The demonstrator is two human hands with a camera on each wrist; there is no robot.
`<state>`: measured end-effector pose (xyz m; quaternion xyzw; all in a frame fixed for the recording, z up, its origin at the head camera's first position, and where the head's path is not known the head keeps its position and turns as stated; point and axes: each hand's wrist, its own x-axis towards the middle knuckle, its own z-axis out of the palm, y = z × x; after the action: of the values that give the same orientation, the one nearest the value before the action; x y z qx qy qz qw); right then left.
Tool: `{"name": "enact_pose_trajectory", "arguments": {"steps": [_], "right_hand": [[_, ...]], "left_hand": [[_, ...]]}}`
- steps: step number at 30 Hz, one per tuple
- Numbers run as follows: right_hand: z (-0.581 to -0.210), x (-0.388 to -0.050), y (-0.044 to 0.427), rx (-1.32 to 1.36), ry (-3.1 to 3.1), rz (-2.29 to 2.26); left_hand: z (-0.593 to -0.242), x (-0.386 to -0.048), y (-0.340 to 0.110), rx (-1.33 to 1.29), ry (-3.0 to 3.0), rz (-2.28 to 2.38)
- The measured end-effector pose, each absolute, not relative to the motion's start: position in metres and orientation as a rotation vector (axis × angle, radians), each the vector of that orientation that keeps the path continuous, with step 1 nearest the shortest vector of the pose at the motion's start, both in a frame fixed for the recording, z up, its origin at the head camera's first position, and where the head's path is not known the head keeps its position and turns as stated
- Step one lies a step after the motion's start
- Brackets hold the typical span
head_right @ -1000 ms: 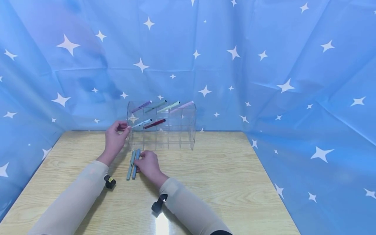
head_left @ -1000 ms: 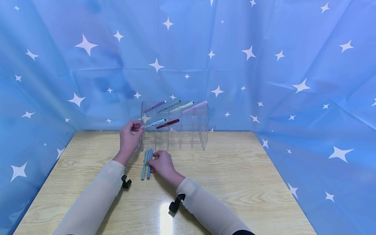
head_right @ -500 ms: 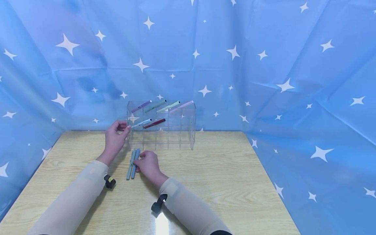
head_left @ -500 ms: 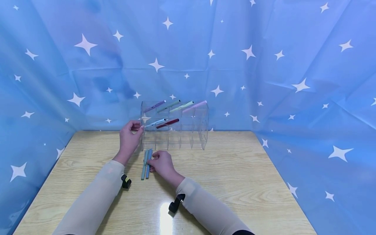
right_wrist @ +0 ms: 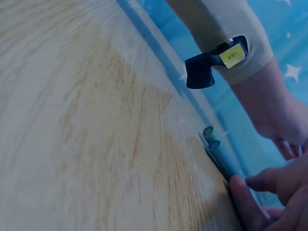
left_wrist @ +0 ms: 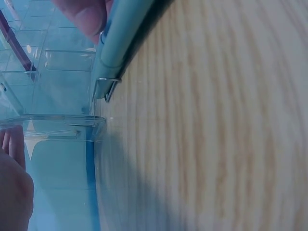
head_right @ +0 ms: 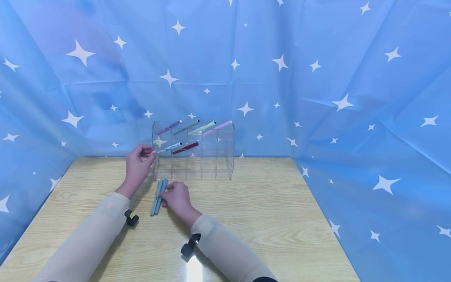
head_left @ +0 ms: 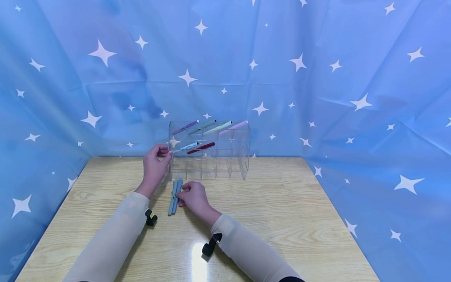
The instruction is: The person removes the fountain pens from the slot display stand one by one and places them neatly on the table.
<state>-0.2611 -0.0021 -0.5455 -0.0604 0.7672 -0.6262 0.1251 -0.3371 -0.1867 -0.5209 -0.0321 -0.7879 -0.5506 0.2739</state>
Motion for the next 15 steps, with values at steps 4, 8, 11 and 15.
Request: {"name": "enact_pose_trajectory", "arguments": {"steps": [4, 8, 11, 15], "right_hand": [[-0.5458, -0.2612, -0.0014, -0.178, 2.226, -1.834], [-0.5456, -0.2613, 0.0005, -0.153, 2.189, -1.879], [-0.5435, -0.2624, 0.0028, -0.14, 2.168, -1.925], [-0.5372, -0.2643, 0.0075, -0.166, 2.175, -1.953]], "left_hand": [[-0.521, -0.3373, -0.1869, -0.087, -2.12, -1.486], [-0.5199, -0.3361, -0.1867, -0.091, -2.116, -1.494], [-0.5194, -0.3358, -0.1862, -0.095, -2.108, -1.497], [-0.5199, -0.3362, -0.1857, -0.094, -2.099, -1.495]]}}
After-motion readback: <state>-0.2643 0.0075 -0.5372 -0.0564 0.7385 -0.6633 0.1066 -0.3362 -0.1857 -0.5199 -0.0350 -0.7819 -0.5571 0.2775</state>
